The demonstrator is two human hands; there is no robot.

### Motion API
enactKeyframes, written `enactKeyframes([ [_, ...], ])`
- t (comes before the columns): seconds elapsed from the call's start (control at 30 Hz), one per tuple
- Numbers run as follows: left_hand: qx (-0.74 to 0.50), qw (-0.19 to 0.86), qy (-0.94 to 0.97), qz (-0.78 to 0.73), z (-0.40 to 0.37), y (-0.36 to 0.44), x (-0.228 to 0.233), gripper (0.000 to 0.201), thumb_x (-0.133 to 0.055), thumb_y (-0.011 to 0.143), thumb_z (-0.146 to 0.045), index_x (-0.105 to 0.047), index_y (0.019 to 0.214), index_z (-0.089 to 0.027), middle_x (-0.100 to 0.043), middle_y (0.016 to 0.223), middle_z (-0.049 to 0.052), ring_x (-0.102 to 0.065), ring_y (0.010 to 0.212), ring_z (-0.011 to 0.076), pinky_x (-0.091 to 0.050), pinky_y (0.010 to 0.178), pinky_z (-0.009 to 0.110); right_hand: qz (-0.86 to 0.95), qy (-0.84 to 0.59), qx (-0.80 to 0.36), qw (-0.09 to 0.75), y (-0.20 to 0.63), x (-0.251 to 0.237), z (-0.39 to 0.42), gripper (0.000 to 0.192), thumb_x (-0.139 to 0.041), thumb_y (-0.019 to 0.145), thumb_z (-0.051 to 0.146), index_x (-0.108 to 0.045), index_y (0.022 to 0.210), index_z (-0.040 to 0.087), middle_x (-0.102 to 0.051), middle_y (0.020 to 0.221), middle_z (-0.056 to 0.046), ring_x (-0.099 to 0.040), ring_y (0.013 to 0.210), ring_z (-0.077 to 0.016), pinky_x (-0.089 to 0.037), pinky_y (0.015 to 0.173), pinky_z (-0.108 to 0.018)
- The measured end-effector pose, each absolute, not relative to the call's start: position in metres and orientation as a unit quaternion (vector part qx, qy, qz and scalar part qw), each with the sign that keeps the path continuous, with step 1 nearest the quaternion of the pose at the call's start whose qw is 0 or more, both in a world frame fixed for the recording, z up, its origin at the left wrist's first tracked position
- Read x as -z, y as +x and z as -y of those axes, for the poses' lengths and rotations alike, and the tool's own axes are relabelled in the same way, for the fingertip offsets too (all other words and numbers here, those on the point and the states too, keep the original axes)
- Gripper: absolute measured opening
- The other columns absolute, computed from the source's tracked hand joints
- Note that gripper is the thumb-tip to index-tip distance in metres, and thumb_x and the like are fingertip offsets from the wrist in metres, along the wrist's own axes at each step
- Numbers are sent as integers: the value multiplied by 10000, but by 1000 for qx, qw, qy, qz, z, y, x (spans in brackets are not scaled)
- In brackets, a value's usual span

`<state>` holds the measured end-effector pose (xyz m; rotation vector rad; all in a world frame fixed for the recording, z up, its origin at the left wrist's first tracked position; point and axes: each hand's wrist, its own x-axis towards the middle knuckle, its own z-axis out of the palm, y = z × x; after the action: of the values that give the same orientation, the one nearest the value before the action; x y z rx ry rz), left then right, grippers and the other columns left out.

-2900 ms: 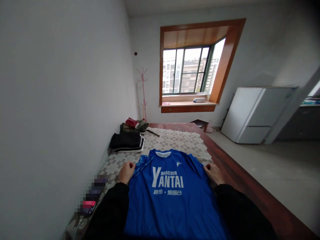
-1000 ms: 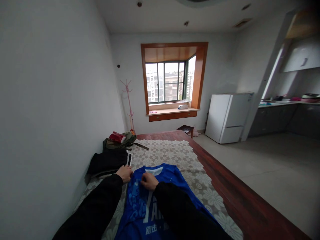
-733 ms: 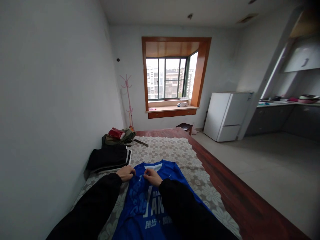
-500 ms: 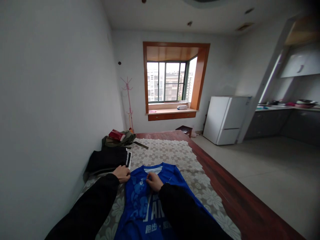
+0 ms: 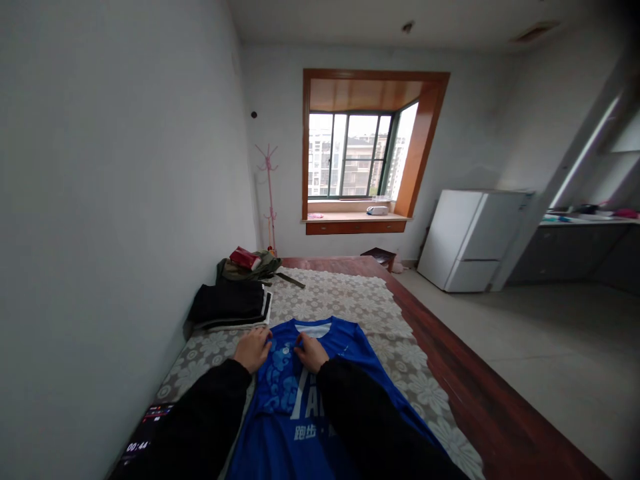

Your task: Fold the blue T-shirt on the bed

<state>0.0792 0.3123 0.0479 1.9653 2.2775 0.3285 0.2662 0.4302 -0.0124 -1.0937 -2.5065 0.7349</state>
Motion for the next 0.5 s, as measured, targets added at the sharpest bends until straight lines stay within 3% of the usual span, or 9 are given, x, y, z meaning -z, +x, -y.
enactKeyframes([
  [0.1,-118,77,647,-749,-259,118,-31,240,-494,919,-327,-640,1100,-271,-670,1170,94,-573,1149,291,-400,966,425,897,-347,-225,156,262,5,-424,433,-617,850,190,-562,1279,202,-611,1291,-154,-571,1180,-335,-413,944,-405],
  [0.17,-122,86,637,-756,-226,136,-20,319,-484,899,-258,-621,1185,-286,-648,1262,89,-551,1199,288,-382,1000,430,925,-284,-198,155,249,0,-418,493,-613,844,168,-550,1328,235,-502,1457,-134,-461,1321,-338,-364,1046,-438],
  [0.3,-130,89,616,-772,-184,140,-8,588,-424,797,-55,-557,1334,-254,-571,1426,80,-484,1313,259,-335,1086,425,971,-144,-161,104,210,-1,-401,450,-532,934,251,-542,1383,250,-503,1493,-84,-406,1390,-279,-316,1139,-443],
  [0.5,-154,84,600,-780,-163,120,-4,673,-394,740,14,-562,1347,-227,-557,1460,30,-497,1300,208,-339,1115,372,976,-146,-154,58,174,19,-380,509,-414,989,346,-452,1488,257,-418,1578,-68,-287,1480,-302,-236,1179,-564],
])
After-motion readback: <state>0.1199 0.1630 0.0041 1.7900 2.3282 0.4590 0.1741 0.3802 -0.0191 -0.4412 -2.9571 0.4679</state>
